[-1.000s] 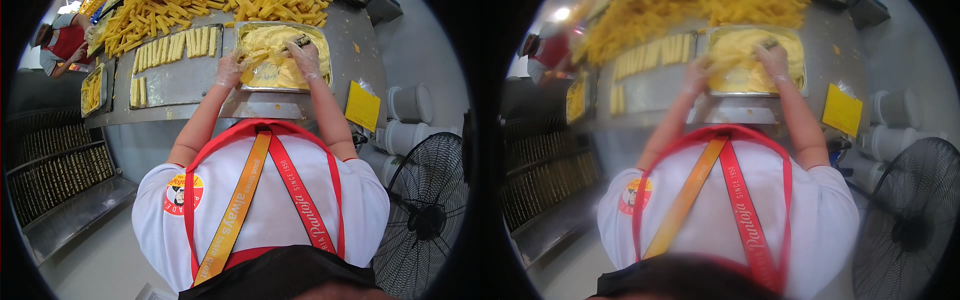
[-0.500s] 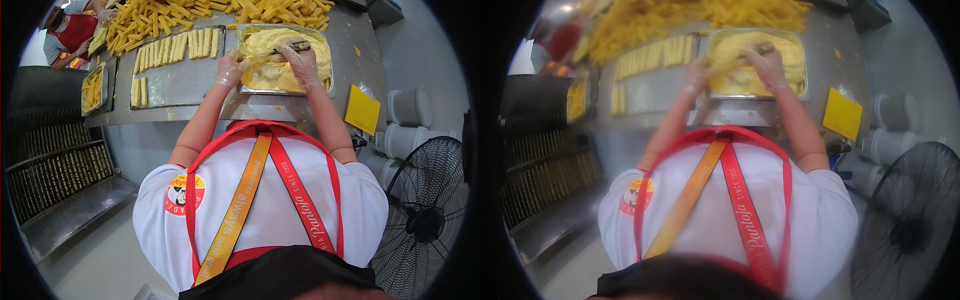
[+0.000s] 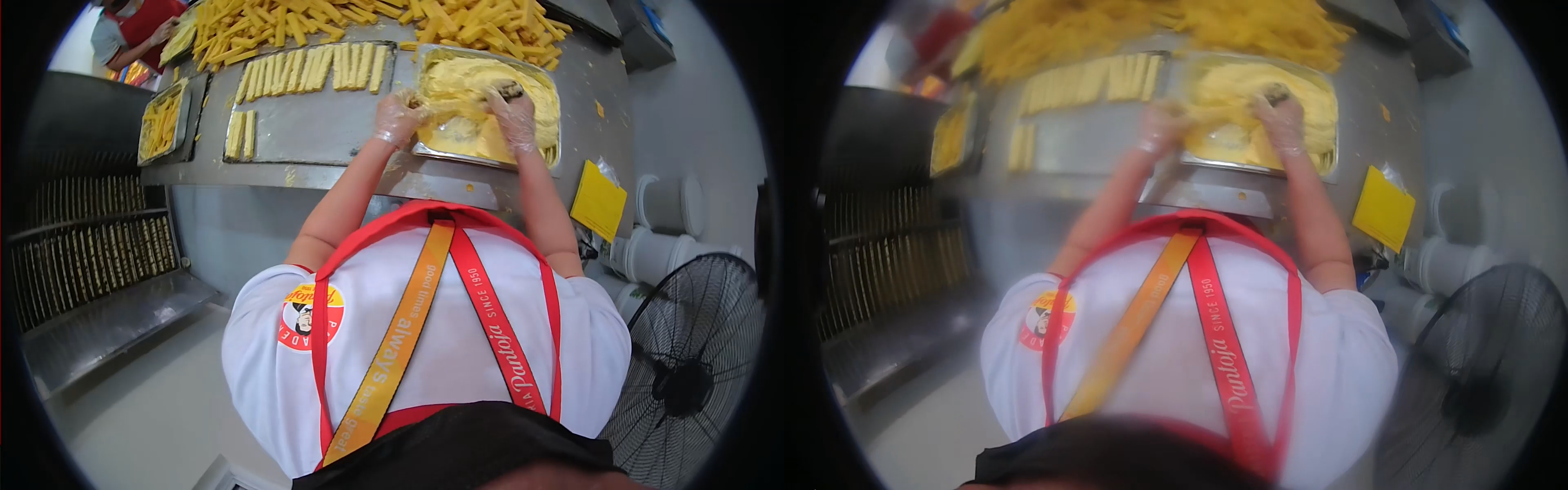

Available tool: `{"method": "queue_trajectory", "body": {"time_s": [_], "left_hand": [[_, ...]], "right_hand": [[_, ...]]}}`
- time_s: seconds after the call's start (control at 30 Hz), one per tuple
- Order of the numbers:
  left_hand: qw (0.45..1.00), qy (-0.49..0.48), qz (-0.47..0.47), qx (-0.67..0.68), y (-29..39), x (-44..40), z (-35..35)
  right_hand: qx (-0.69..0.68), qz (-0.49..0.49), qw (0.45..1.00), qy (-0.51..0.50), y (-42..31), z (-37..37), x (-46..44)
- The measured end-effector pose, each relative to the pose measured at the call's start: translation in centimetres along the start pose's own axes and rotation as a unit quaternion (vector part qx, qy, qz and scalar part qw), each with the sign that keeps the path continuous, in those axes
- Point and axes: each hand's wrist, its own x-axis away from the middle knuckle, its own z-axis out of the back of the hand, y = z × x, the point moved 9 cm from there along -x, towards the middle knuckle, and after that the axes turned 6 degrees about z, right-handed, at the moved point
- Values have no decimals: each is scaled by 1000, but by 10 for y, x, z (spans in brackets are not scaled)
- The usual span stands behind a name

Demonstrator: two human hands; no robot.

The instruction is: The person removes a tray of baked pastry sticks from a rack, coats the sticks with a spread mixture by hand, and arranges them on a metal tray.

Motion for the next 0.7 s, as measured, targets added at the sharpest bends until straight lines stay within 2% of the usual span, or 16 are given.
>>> {"method": "queue_trajectory", "body": {"time_s": [0.03, 0.13, 0.17, 0.23, 0.3, 0.4, 0.47, 0.5, 0.67, 0.7], "left_hand": [[999, 24, -14, -30, -2, 3, 10], [985, 147, -74, 42, -18, 28, 73], [974, 200, -91, 51, -59, 25, 94], [949, 302, 29, -82, -92, 47, 162], [909, 393, 52, -125, -164, 57, 212], [876, 423, 71, -220, -247, 61, 247], [872, 424, 76, -234, -268, 61, 253], [878, 401, 112, -236, -282, 57, 251], [869, 412, 130, -239, -333, 41, 252], [865, 420, 133, -240, -341, 39, 252]], "right_hand": [[-19, -10, 1000, 20, 7, 2, -1], [163, 80, 983, 29, 2, 0, -4], [162, 81, 983, 23, 4, -3, -4], [160, 82, 984, 14, 6, -7, -2], [128, 85, 988, 11, 2, -11, -1], [144, 86, 986, 12, -4, -15, -4], [188, 96, 977, 11, -8, -18, -4], [185, 92, 978, 5, -2, -19, -4], [189, 114, 975, -25, -3, -27, 4], [146, 103, 983, -45, -11, -33, 15]]}}
